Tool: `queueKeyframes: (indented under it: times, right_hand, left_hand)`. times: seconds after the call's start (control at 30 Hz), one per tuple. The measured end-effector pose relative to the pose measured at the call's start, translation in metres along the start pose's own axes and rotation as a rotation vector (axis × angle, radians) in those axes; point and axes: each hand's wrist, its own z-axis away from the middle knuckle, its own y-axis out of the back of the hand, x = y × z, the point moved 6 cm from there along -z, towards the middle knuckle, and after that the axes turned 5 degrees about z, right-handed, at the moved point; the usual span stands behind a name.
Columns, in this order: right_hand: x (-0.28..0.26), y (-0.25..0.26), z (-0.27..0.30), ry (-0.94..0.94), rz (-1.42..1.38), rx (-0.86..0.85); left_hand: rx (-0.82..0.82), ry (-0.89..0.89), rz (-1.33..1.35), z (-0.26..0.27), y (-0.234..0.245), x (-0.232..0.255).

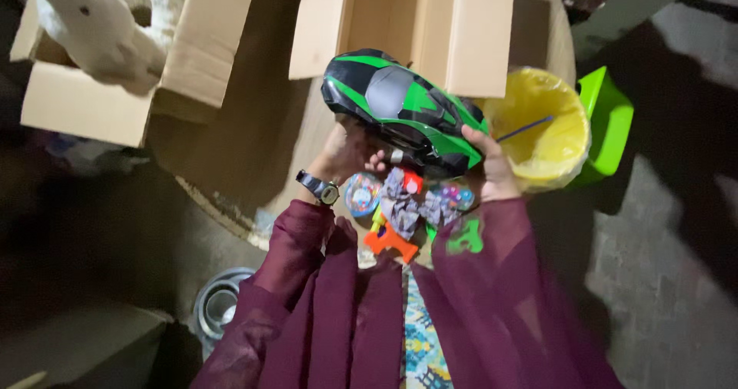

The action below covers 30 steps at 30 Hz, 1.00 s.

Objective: The person sorts toys from a cardboard box, placing a teddy bear and a white stuffed animal back into the box. They then wipe a green toy car with a cloth and place it into a second box. Other toys remain on the table.

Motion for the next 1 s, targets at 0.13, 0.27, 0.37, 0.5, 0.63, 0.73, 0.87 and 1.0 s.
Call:
queueKeyframes:
  times: [0.13,0.27,0.37,0.5,0.63,0.73,0.87,1.0]
  right_hand:
    - [-0.004,0.014,-0.024,0.125,-0.134,0.055]
    - [-0.014,0.023,-0.055,0.188,-0.165,0.1]
    - [-0.021,0.013,-0.083,0.208,-0.227,-0.058]
    - [-0.022,0.009,-0.126,0.222,-0.219,0.065]
    - [-0.015,0.001,-0.18,0.172,-0.195,0.135]
    - [-0.009,0.002,-0.229,0.144,-0.133,0.233]
    - [0.003,0.007,-0.299,0.204,-0.162,0.21]
    - [0.019,0.04,-0.362,0.135,-0.118,0.401]
  left_hand:
    - [0.344,-0.621,-0.778,-0.02,-0.004,0.043]
    - [0.466,-1.112,-1.762,-0.034,-0.034,0.046]
    - [0.478,-1.228,-1.955,-0.054,-0.035,0.049]
    - [0.545,-0.646,-1.963,-0.091,-0.004,0.055]
    - [0.467,-0.951,-1.954,-0.081,-0.013,0.056]
    - [0.437,-0.963,-1.92,-0.072,-0.018,0.052]
    - [0.4,-0.932,-1.862,-0.057,-0.025,0.052]
    - [0.37,-0.932,-1.831,-0.046,-0.032,0.055]
